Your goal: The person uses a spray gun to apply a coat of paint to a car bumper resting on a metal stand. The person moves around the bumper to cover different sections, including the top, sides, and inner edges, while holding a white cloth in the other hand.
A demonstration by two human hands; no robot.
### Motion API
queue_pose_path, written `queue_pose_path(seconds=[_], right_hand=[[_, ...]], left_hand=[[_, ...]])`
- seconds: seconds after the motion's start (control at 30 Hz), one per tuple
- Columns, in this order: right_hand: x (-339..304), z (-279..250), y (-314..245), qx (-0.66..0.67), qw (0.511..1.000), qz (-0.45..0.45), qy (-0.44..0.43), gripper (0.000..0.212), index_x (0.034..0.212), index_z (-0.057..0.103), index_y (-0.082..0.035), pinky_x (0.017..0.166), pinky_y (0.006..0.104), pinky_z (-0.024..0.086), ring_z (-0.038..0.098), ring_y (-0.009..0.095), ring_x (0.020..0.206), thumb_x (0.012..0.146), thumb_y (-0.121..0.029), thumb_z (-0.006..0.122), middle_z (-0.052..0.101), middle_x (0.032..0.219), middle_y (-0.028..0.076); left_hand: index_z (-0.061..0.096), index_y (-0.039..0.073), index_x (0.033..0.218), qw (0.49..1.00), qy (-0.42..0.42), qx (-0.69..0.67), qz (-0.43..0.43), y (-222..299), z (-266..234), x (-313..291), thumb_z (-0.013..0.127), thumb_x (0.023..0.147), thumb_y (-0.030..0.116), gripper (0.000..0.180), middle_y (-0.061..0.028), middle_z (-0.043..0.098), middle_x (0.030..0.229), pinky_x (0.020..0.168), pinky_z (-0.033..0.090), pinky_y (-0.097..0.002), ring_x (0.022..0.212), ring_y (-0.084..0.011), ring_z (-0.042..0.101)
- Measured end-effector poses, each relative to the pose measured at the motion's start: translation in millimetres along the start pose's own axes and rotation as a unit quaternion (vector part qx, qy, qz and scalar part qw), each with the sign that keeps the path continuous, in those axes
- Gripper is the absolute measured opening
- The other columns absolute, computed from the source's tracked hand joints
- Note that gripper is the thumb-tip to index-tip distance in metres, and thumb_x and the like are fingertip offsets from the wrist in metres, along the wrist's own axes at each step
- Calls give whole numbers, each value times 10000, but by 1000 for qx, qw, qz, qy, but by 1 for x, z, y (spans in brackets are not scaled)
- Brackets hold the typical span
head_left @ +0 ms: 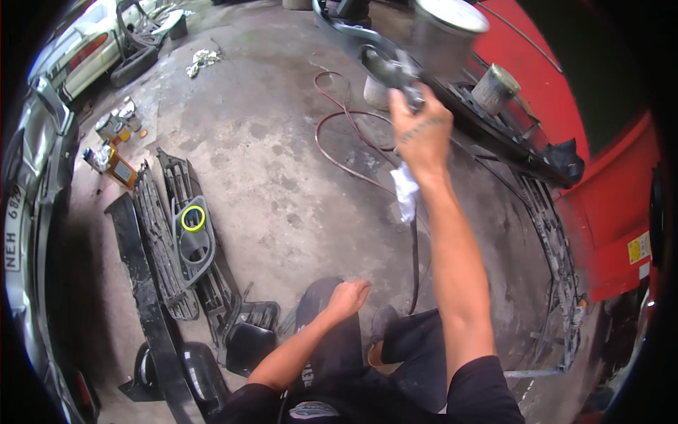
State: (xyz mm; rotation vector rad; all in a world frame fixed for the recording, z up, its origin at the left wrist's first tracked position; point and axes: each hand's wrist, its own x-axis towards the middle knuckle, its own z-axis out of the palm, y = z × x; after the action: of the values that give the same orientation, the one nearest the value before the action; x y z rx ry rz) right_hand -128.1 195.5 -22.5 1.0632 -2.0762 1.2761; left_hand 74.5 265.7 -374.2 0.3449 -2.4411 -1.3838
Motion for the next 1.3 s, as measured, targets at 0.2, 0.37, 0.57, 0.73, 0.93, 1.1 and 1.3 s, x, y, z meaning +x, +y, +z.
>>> queue_pose_path(seconds=[0.2, 0.37, 0.57, 0.73, 0.93, 1.1, 1.3], right_hand=[[36, 27, 0, 129, 989, -47, -50, 299, 1154, 702, 21, 598, 384, 504, 676, 270, 592, 948, -194, 729, 657, 702, 199], [48, -49, 24, 128, 986, 80, -64, 302, 1159, 689, 42, 575, 350, 493, 660, 205, 572, 946, -168, 736, 660, 684, 164], [34, -229, 52, -3, 900, 428, -78, 363, 1162, 692, 55, 653, 386, 527, 679, 222, 691, 976, -256, 711, 719, 785, 154], [32, -322, 104, -102, 843, 525, 61, 347, 1082, 680, 53, 552, 386, 471, 605, 203, 558, 1000, -284, 686, 626, 658, 92], [73, -307, 67, -60, 819, 570, 32, 319, 1038, 696, 21, 571, 418, 482, 631, 248, 566, 992, -295, 696, 648, 670, 127], [126, -244, -11, 25, 889, 443, -110, 275, 1026, 705, 2, 670, 452, 519, 703, 370, 718, 978, -269, 700, 708, 791, 222], [210, -170, -61, 204, 907, 331, -162, 313, 1115, 705, -11, 639, 397, 513, 662, 288, 640, 945, -271, 748, 667, 724, 168]], left_hand=[[727, 30, 1085, 996, 9, -25, -87, 53, -22, -4, 656, 954, 156, 195, -221, 728, 992, 781, 557, -482, 913, -417, 704], [705, 13, 1177, 965, -39, -107, -237, 123, -31, 6, 648, 952, 90, 244, -220, 748, 1005, 789, 574, -410, 887, -354, 747], [674, -4, 1260, 932, -92, -148, -317, 190, -76, -12, 628, 962, 72, 311, -191, 771, 1078, 879, 573, -362, 979, -301, 760], [724, 22, 1187, 918, -173, 23, -357, 259, -158, -37, 651, 941, 157, 290, -255, 747, 1049, 904, 564, -430, 1041, -386, 731], [753, 54, 1136, 867, -229, 91, -433, 317, -248, -73, 653, 925, 249, 304, -248, 741, 1012, 894, 557, -464, 1027, -413, 711], [724, 35, 1131, 906, -147, 101, -383, 342, -305, -43, 572, 957, 197, 282, -264, 725, 1037, 863, 556, -485, 1011, -461, 691], [680, -53, 1201, 875, 20, -1, -483, 316, -398, -9, 583, 980, 134, 304, -181, 739, 891, 721, 552, -371, 788, -262, 717]])
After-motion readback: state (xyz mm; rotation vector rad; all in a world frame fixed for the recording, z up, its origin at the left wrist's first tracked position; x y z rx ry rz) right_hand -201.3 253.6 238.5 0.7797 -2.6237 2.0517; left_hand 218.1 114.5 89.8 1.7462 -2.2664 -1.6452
